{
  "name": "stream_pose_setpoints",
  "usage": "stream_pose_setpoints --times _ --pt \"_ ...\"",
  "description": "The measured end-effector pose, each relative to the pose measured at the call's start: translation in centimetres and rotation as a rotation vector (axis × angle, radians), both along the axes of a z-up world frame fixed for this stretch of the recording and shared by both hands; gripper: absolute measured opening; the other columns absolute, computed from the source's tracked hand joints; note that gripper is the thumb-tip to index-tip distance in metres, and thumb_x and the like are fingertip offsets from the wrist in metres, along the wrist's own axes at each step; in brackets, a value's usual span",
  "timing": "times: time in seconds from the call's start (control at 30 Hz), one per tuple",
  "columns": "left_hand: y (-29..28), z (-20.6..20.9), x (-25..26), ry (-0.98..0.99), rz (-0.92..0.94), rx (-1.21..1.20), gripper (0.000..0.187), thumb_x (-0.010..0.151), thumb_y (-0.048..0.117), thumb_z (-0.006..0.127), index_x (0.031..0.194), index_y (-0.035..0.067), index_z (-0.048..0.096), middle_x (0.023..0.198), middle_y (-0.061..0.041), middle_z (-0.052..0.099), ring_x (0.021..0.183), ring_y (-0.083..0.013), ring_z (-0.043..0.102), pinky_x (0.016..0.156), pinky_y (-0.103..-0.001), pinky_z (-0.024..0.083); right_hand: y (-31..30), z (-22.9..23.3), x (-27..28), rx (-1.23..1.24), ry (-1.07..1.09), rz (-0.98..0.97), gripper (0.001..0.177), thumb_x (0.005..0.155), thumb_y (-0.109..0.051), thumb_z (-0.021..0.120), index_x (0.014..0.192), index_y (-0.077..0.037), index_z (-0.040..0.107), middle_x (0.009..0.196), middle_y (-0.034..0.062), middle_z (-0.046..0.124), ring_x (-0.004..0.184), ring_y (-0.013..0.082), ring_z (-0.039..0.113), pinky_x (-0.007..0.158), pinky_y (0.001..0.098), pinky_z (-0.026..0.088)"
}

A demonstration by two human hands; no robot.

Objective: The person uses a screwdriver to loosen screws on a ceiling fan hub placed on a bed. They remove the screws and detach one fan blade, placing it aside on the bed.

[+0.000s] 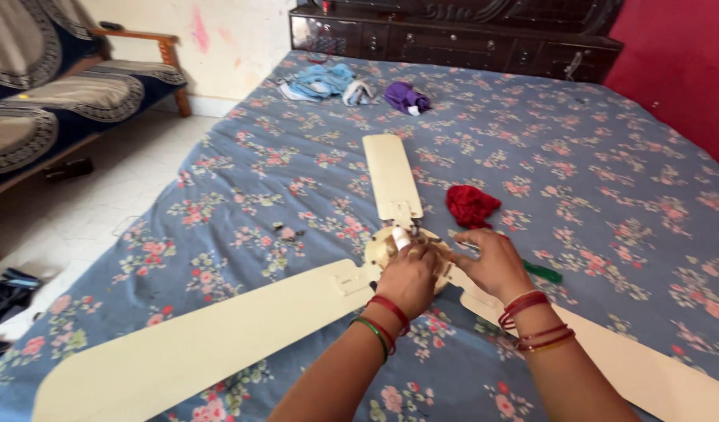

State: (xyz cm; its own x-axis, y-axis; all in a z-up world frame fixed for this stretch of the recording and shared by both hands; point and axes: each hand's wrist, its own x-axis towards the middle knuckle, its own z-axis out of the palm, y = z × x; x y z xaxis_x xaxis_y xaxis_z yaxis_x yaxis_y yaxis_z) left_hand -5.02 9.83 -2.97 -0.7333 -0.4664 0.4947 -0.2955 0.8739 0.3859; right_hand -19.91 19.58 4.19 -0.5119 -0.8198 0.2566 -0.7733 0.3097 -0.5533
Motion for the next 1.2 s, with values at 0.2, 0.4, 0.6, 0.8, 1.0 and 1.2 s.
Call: stream_pose_setpoints --times 0.2,0.4,0.6,0.8,1.0,1.2 --pt "1.5 -4.1 -1.1 -0.204 -0.067 -0.105 0.053 0.086 0.010 0.063 0.135 -0.006 0.054 0.146 -0.023 0.052 0.144 -0.0370 0.041 0.116 -0.043 0.036 1.4 -2.1 -3.8 0.289 0.291 0.083 0.092 0.068 -0.048 0.090 0.142 -0.009 0.053 0.148 0.0162 0.051 0.139 0.0327 0.047 0.115 0.0405 0.039" --pt "2.9 -6.0 -2.0 -0.380 0.006 -0.112 0.059 0.092 0.009 0.055 0.148 -0.007 0.041 0.160 -0.023 0.034 0.151 -0.0355 0.026 0.121 -0.045 0.024 2.6 -4.7 -4.9 0.618 0.332 0.079 0.129 0.062 -0.059 0.092 0.159 -0.014 0.021 0.165 0.0148 0.025 0.151 0.0330 0.029 0.123 0.0424 0.028" --pt "3.3 -5.3 -2.1 -0.444 0.015 -0.067 0.062 0.094 0.011 0.055 0.151 -0.006 0.036 0.163 -0.022 0.028 0.153 -0.0346 0.022 0.123 -0.046 0.020 3.4 -4.5 -4.1 0.679 0.344 0.082 0.133 0.059 -0.060 0.093 0.161 -0.021 0.018 0.165 0.0146 0.025 0.151 0.0336 0.029 0.121 0.0447 0.030" --pt "3.8 -4.2 -1.7 -0.530 0.012 -0.007 0.072 0.091 0.016 0.062 0.152 -0.006 0.032 0.164 -0.022 0.024 0.154 -0.0336 0.020 0.124 -0.044 0.019 4.0 -4.2 -3.7 0.653 0.264 0.081 0.125 0.057 -0.051 0.092 0.160 -0.026 0.025 0.157 0.0097 0.038 0.146 0.0308 0.039 0.120 0.0416 0.037" --pt "3.9 -3.4 -1.4 -0.494 0.019 -0.038 0.066 0.094 0.012 0.059 0.152 -0.006 0.033 0.165 -0.022 0.025 0.154 -0.0345 0.021 0.124 -0.045 0.020 4.1 -3.7 -4.4 0.594 0.321 0.136 0.117 0.055 -0.043 0.092 0.156 -0.028 0.034 0.155 0.0104 0.039 0.144 0.0316 0.037 0.119 0.0425 0.033" --pt "4.2 -3.0 -1.4 -0.580 0.020 -0.014 0.073 0.093 0.014 0.061 0.155 -0.006 0.027 0.166 -0.021 0.021 0.155 -0.0329 0.019 0.125 -0.043 0.018 5.0 -1.6 -5.3 0.578 0.307 0.148 0.114 0.055 -0.042 0.088 0.156 -0.029 0.037 0.151 0.0142 0.041 0.141 0.0330 0.042 0.119 0.0398 0.038"
